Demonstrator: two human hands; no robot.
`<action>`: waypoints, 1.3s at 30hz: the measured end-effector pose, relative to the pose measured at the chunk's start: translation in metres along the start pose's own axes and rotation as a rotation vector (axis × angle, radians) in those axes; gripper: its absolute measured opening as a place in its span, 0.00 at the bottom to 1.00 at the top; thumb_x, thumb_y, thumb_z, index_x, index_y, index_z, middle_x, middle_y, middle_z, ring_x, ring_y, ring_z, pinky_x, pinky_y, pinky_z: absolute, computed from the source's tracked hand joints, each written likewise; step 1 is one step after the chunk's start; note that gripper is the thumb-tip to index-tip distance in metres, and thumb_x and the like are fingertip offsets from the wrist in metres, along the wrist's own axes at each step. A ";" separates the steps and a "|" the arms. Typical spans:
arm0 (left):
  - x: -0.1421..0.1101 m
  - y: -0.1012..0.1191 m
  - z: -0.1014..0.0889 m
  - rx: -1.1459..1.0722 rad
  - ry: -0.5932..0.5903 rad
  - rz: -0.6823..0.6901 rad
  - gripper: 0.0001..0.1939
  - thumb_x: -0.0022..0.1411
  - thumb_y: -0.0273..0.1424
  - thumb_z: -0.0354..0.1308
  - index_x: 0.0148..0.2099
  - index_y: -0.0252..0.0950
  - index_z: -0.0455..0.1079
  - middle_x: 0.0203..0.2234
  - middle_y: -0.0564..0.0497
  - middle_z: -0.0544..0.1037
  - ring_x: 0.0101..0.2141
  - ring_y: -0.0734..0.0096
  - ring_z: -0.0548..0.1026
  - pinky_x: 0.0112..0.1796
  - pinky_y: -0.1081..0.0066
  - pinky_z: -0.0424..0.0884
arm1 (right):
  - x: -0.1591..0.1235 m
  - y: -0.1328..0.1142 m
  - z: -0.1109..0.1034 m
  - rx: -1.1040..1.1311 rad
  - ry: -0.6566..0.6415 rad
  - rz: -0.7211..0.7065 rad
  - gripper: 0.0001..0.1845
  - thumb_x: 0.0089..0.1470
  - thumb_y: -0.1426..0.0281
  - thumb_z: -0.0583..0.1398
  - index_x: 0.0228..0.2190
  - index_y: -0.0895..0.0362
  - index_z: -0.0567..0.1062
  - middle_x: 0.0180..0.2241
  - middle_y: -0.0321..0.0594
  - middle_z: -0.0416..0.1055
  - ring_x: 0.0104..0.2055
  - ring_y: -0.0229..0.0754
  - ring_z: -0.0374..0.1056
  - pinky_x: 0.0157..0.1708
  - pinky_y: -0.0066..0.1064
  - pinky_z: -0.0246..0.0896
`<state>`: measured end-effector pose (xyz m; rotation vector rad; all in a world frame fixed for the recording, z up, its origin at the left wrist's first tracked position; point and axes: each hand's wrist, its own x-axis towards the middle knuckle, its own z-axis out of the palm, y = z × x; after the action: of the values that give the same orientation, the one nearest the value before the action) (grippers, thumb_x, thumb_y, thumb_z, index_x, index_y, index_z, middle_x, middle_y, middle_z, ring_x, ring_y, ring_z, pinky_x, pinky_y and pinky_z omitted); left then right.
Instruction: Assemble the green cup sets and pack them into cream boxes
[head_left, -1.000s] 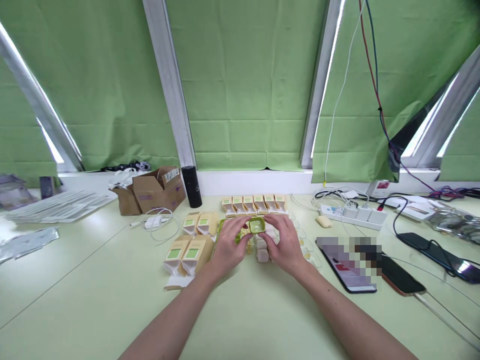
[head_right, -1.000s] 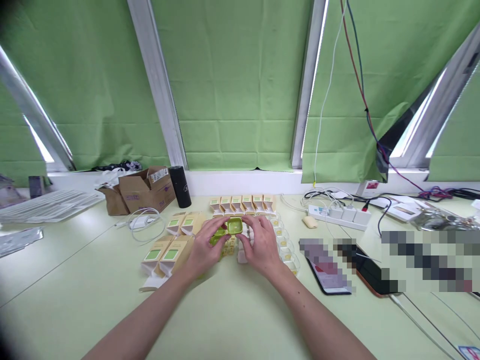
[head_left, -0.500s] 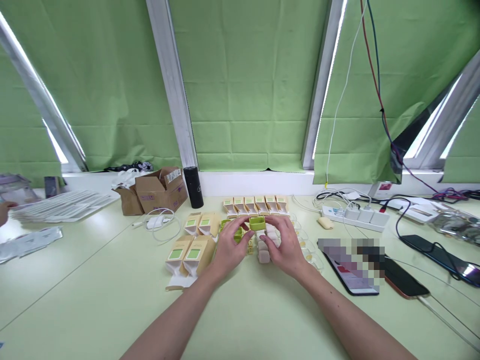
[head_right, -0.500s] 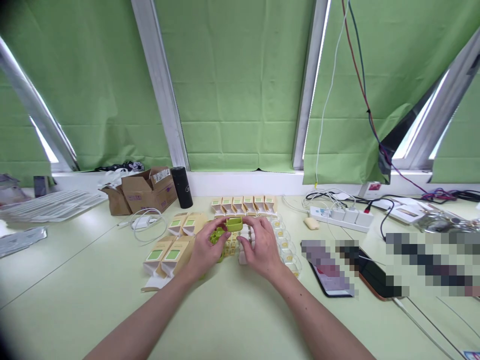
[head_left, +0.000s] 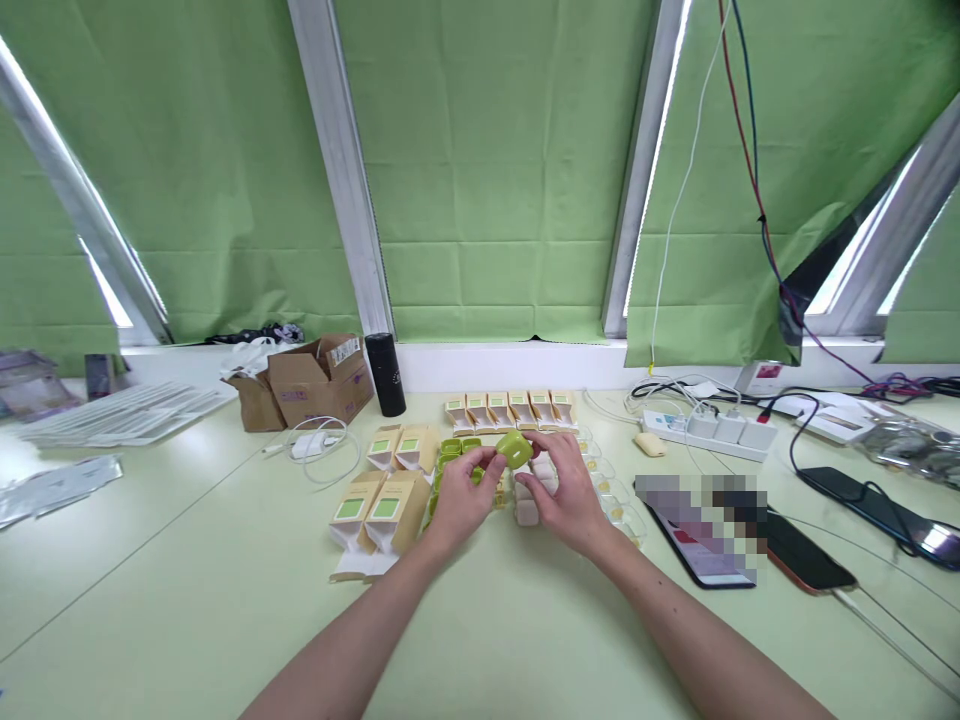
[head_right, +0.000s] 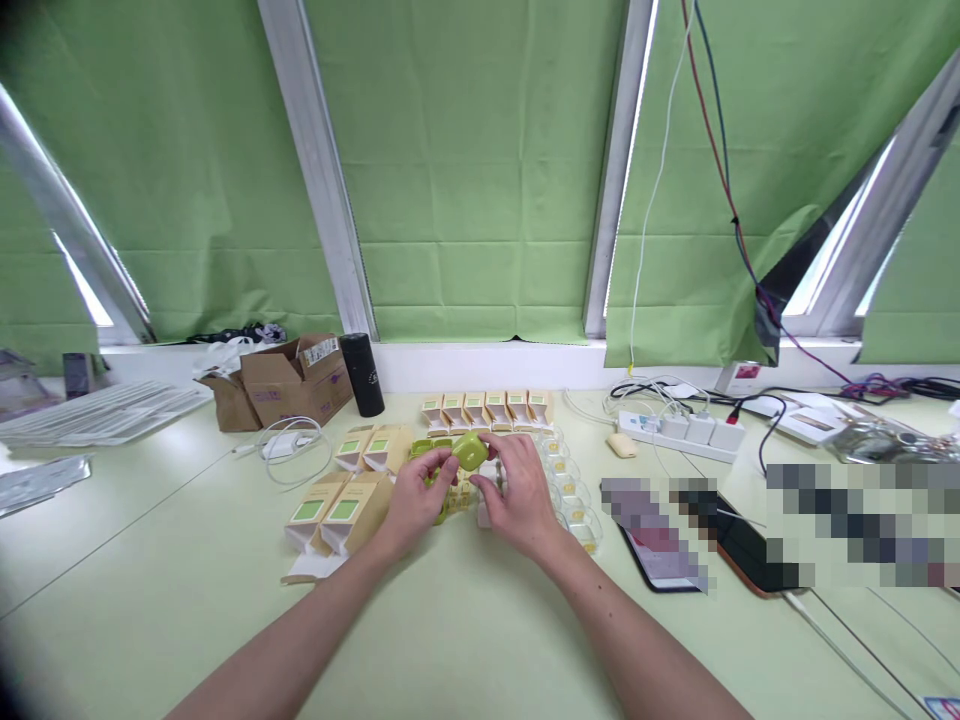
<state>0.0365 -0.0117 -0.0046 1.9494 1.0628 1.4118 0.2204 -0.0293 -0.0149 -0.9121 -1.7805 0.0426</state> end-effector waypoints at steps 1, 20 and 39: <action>0.000 0.001 0.001 -0.014 -0.019 -0.016 0.23 0.71 0.49 0.56 0.36 0.35 0.77 0.28 0.50 0.80 0.29 0.69 0.75 0.32 0.71 0.69 | 0.000 0.000 0.000 0.001 0.003 0.003 0.23 0.62 0.70 0.62 0.57 0.51 0.69 0.44 0.44 0.73 0.48 0.54 0.67 0.50 0.49 0.66; -0.001 -0.004 -0.001 0.035 0.033 0.072 0.15 0.68 0.37 0.61 0.54 0.39 0.72 0.49 0.44 0.79 0.50 0.57 0.77 0.52 0.60 0.71 | 0.002 0.000 0.004 0.144 0.031 0.255 0.21 0.58 0.68 0.64 0.53 0.51 0.73 0.50 0.44 0.75 0.50 0.52 0.69 0.47 0.45 0.65; 0.001 -0.011 -0.002 0.499 -0.042 0.558 0.30 0.69 0.21 0.53 0.70 0.44 0.60 0.59 0.43 0.72 0.59 0.52 0.65 0.60 0.48 0.67 | 0.002 0.000 0.001 0.015 -0.019 0.046 0.23 0.56 0.69 0.65 0.54 0.50 0.73 0.49 0.43 0.76 0.53 0.53 0.68 0.53 0.48 0.66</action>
<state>0.0312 -0.0047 -0.0124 2.7890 0.9548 1.4568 0.2191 -0.0275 -0.0134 -0.9453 -1.7741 0.0944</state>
